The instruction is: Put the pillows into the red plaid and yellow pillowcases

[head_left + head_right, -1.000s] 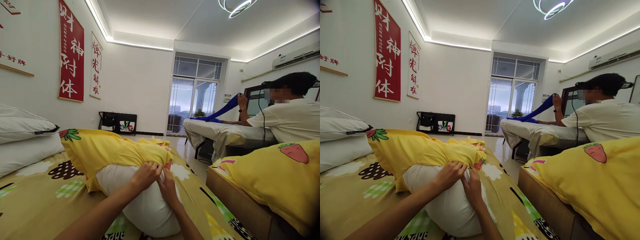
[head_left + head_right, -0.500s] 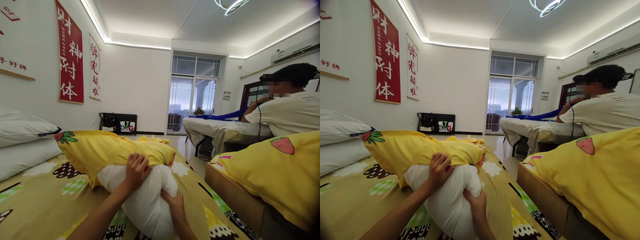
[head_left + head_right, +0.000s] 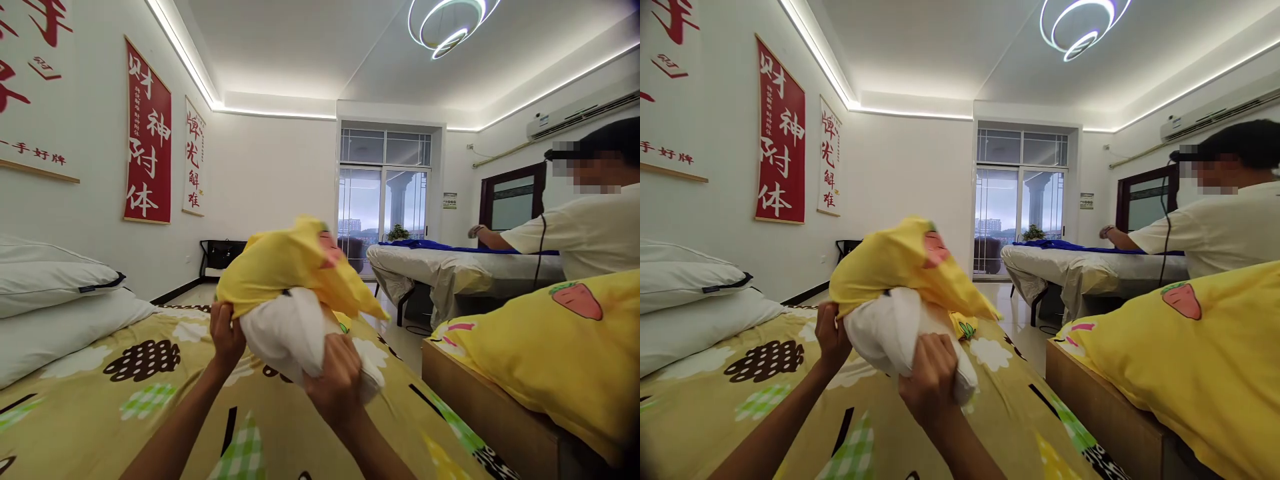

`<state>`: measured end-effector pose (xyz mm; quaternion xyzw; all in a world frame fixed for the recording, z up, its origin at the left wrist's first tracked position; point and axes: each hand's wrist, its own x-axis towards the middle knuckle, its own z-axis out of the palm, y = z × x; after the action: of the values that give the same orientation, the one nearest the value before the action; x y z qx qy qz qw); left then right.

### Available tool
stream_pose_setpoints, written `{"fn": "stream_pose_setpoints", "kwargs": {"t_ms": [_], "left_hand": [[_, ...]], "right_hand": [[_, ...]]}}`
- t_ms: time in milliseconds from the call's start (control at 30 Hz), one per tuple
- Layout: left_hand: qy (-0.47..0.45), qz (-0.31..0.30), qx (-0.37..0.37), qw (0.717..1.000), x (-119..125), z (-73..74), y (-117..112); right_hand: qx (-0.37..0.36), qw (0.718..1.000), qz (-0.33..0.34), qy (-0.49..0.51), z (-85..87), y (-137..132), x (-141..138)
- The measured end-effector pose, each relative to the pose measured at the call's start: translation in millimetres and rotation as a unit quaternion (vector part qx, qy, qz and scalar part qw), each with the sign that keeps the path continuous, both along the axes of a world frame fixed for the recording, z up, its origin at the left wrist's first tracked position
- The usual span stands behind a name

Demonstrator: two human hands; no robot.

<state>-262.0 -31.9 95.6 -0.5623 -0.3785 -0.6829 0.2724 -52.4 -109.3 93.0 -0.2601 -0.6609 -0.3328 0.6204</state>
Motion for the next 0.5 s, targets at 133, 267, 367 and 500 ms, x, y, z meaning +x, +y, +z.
{"fn": "stream_pose_setpoints", "kwargs": {"t_ms": [133, 267, 367, 500], "left_hand": [[0.155, -0.035, -0.182, 0.970, -39.3, -89.4, -11.0], [0.398, -0.093, -0.350, 0.843, -58.7, -130.5, -65.5], [0.351, -0.085, -0.252, 0.898, -62.4, -95.8, -99.9], [0.219, -0.043, -0.217, 0.950, -52.9, -27.2, -87.7]], "right_hand": [[-0.083, 0.946, -0.040, -0.311, 6.9, 30.7, -19.7], [-0.188, 0.864, -0.006, -0.466, -31.4, 40.8, -54.4], [-0.176, 0.839, 0.038, -0.514, -59.8, 25.6, -80.9], [-0.123, 0.800, 0.063, -0.584, -74.1, -4.2, -104.2]]}}
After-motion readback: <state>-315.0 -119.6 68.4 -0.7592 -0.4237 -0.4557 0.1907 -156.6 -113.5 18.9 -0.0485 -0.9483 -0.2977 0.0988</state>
